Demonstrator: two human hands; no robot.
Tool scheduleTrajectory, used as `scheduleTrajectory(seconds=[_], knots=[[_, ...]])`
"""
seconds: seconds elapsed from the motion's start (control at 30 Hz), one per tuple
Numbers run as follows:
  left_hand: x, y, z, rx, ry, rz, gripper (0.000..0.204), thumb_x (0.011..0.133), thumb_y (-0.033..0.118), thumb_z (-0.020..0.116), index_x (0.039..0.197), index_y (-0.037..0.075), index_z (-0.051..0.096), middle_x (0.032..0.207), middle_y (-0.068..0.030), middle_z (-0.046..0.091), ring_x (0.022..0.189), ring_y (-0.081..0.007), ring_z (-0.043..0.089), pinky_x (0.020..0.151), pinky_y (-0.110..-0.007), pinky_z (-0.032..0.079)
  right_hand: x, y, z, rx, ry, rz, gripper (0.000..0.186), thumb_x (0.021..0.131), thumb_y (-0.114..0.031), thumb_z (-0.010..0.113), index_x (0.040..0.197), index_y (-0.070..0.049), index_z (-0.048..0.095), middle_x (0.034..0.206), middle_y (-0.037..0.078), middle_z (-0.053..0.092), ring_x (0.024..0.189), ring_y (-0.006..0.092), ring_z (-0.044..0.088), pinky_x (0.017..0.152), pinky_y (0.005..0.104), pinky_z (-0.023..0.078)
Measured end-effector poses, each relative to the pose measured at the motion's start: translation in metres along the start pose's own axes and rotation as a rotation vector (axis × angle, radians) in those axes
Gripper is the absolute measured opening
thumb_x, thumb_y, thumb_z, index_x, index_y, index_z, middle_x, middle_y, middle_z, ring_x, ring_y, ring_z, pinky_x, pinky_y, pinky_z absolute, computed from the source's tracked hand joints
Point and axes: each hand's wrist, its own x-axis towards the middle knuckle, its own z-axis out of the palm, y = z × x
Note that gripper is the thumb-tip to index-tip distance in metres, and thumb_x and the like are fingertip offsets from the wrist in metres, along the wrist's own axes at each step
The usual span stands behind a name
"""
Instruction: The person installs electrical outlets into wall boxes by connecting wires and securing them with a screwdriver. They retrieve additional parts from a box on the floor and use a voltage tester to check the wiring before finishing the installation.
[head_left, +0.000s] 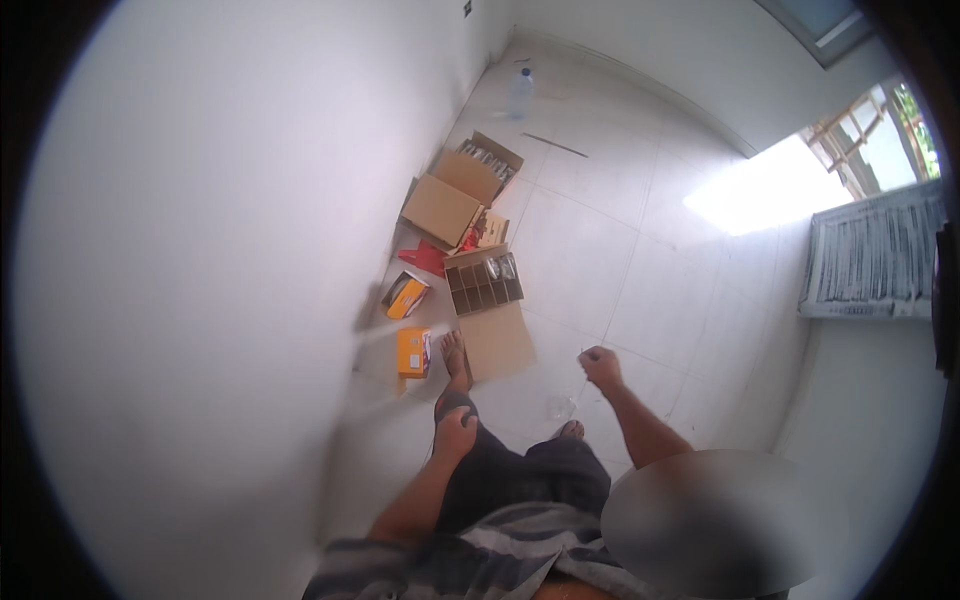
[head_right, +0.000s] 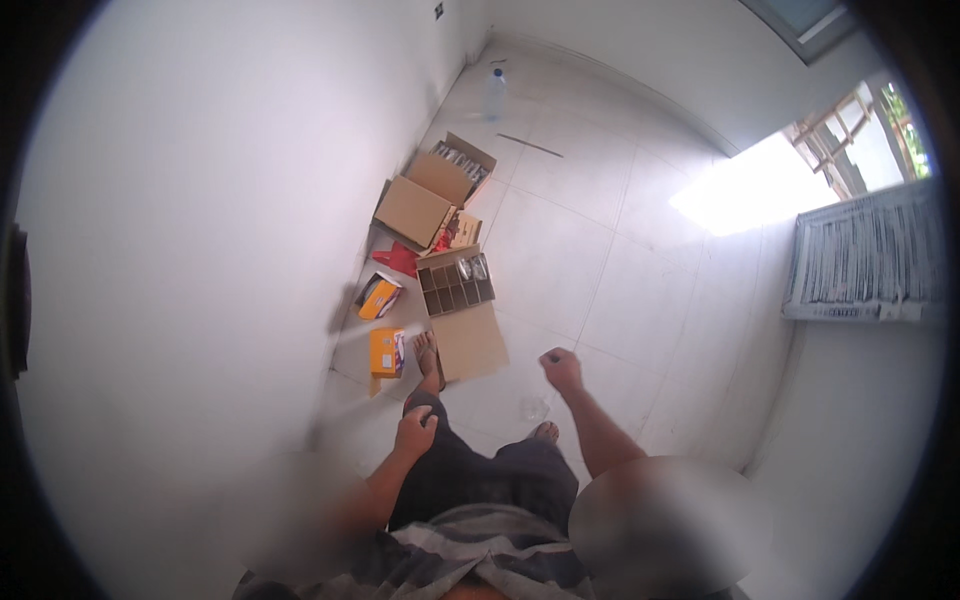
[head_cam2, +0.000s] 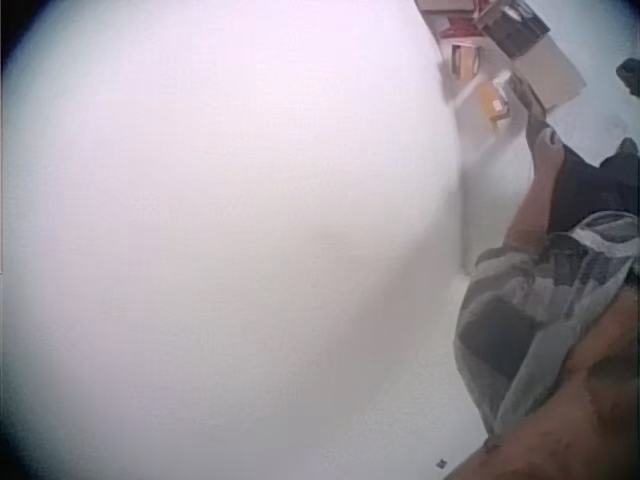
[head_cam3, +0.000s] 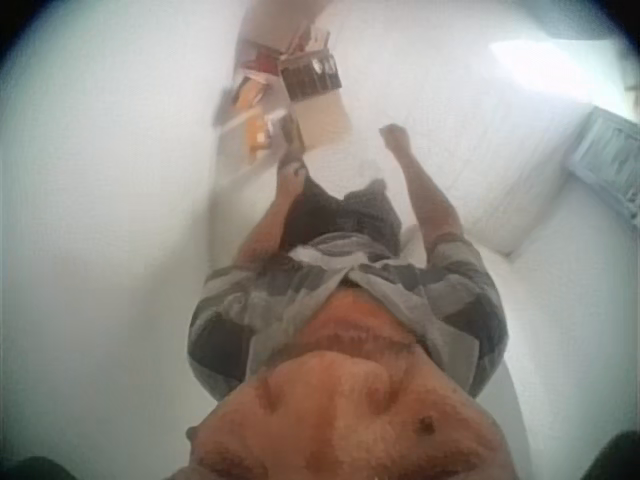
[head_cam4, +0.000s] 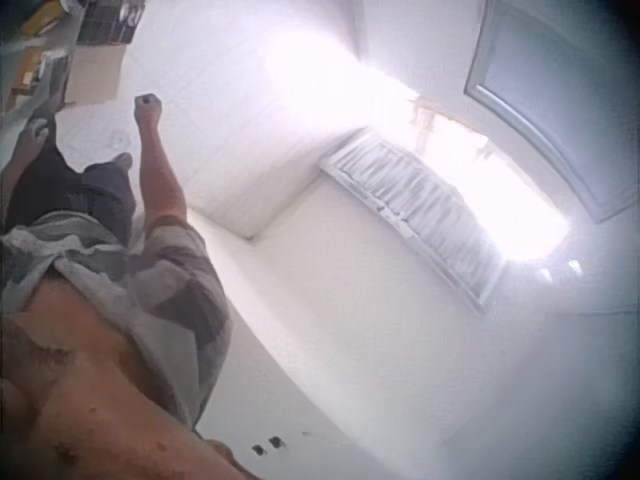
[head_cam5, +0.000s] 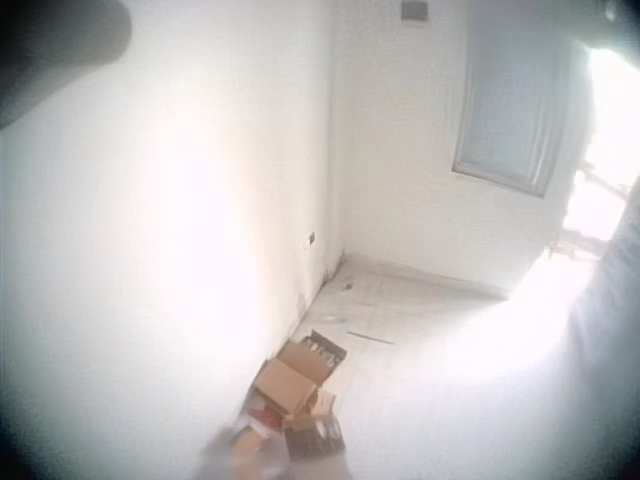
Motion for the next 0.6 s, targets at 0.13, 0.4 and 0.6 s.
scheduleTrajectory(seconds=[0.13, 0.4, 0.6], knots=[[0.088, -0.03, 0.025, -0.137, -0.179, -0.188, 0.038, 0.091, 0.028, 0.064, 0.119, 0.002, 0.067, 0.117, -0.0224, 0.069, 0.108, -0.0377, 0.068, 0.095, -0.044, 0.053, 0.073, -0.097, 0.096, -0.149, -0.171, -0.029, 0.031, 0.082, -0.029, 0.073, 0.102, -0.005, 0.075, 0.097, 0.017, 0.075, 0.094, 0.0318, 0.072, 0.086, 0.0413, 0.056], [0.217, -0.102, 0.105, -0.217, -0.302, -0.123, 0.038, 0.094, 0.029, 0.063, 0.119, 0.0, 0.065, 0.116, -0.0247, 0.069, 0.109, -0.0395, 0.067, 0.094, -0.045, 0.053, 0.305, -0.136, 0.267, -0.286, -0.251, -0.289, 0.045, 0.084, -0.029, 0.07, 0.121, -0.005, 0.069, 0.121, 0.022, 0.066, 0.119, 0.0404, 0.06, 0.105, 0.0468, 0.047], [0.262, -0.077, 0.111, -0.238, -0.381, -0.079, 0.041, 0.096, 0.028, 0.062, 0.126, 0.0, 0.062, 0.122, -0.0246, 0.066, 0.116, -0.0389, 0.063, 0.099, -0.045, 0.05, 0.395, -0.162, 0.355, -0.433, -0.274, -0.469, 0.048, 0.09, -0.034, 0.063, 0.131, -0.008, 0.06, 0.138, 0.018, 0.057, 0.128, 0.0418, 0.052, 0.111, 0.0524, 0.039]])
